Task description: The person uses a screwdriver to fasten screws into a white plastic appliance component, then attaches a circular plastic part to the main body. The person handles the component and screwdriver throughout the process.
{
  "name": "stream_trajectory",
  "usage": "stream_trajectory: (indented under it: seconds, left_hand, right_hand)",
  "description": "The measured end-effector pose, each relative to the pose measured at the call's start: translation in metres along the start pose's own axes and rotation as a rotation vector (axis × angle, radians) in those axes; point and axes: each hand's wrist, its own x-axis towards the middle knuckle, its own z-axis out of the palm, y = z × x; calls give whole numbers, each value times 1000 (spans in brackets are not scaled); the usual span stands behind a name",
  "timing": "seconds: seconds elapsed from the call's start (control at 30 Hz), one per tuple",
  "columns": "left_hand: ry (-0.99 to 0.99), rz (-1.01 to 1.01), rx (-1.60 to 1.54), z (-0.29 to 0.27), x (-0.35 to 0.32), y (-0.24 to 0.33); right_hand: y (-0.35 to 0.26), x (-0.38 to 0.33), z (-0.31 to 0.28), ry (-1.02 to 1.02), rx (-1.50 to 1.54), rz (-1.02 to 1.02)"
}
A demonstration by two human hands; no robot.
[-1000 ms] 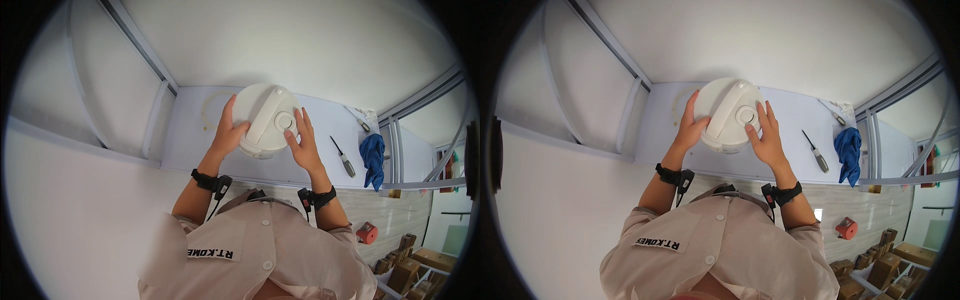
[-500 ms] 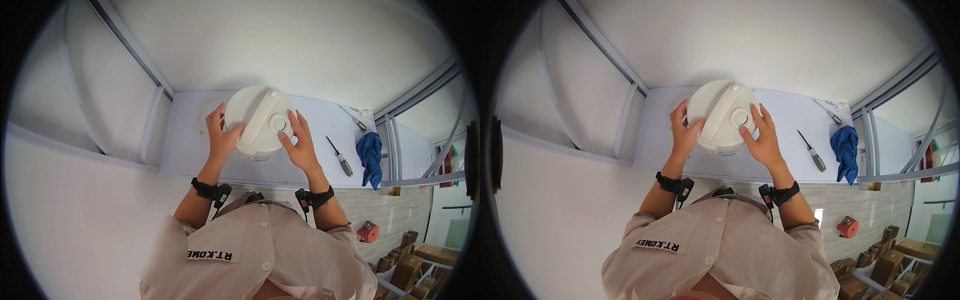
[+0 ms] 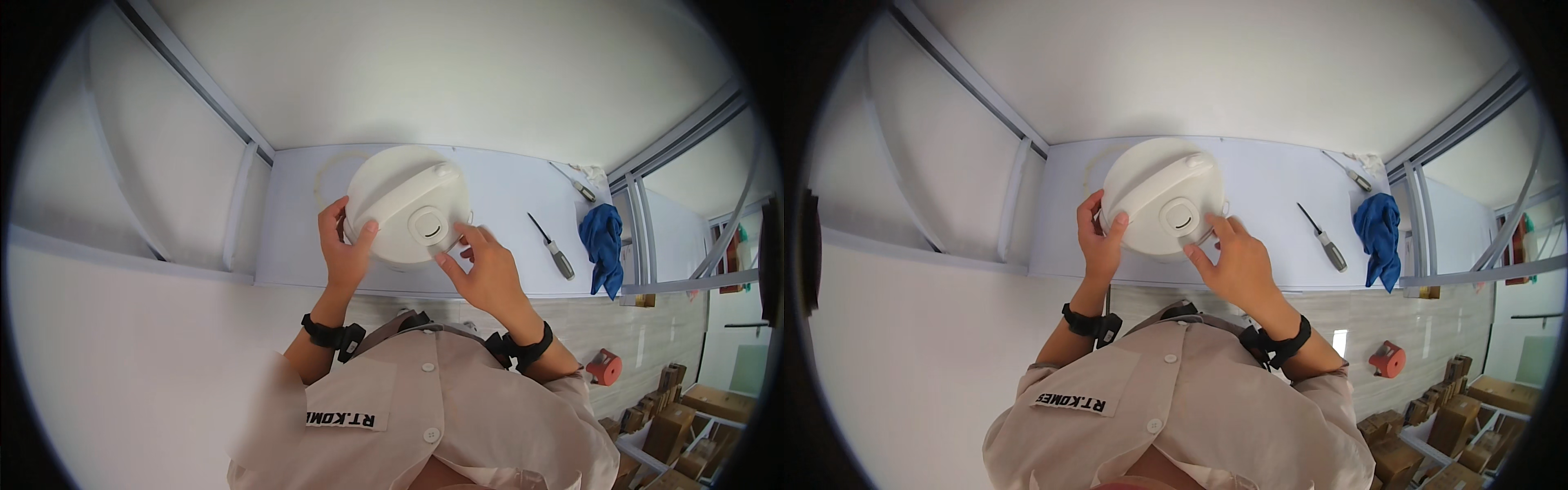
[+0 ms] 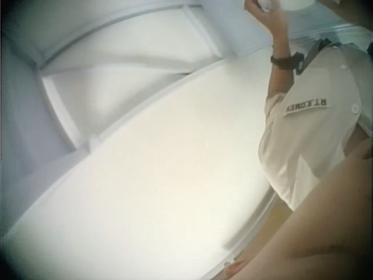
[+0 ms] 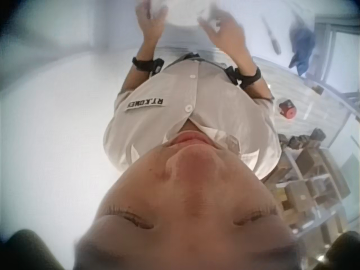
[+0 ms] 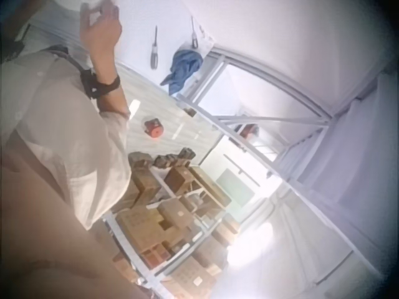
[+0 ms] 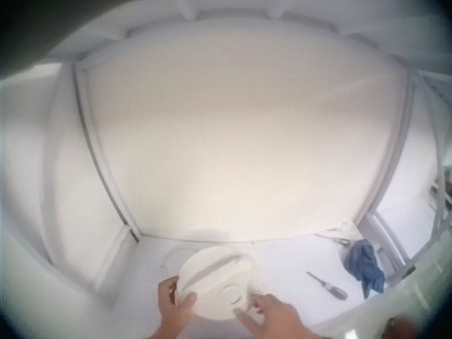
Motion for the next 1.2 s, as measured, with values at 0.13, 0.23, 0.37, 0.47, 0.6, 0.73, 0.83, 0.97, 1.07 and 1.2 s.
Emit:
stream_trajectory:
  seconds: [0.13, 0.23, 0.37, 0.47, 0.6, 0.73, 0.83, 0.97, 1.07, 1.2]
  left_hand:
    - [-2, 65, 66, -7, 0, -11]
    - [38, 34, 57, 4, -1, 0]
    - [65, 7, 79, 12, 2, -2]
    - [64, 7, 68, 14, 1, -4]
    - [54, 30, 34, 20, -3, 1]
    - [37, 67, 8, 23, 1, -1]
    - [23, 83, 20, 22, 6, 1]
    - [16, 91, 43, 23, 12, -1]
    - [14, 102, 66, 22, 13, -5]
    - [6, 95, 52, 23, 12, 0]
  right_hand:
    - [8, 9, -11, -29, 65, -9]
    - [42, 50, -5, 193, 263, -83]
    - [83, 111, 18, 283, 367, -194]
    - [90, 120, 32, 101, 612, -88]
    - [83, 114, 42, -37, 782, 82]
    - [95, 111, 50, 19, 790, 37]
    - [96, 108, 50, 41, 747, 18]
    - [99, 101, 52, 78, 701, 15]
    - [97, 100, 52, 93, 684, 20]
    - [93, 98, 50, 94, 707, 31]
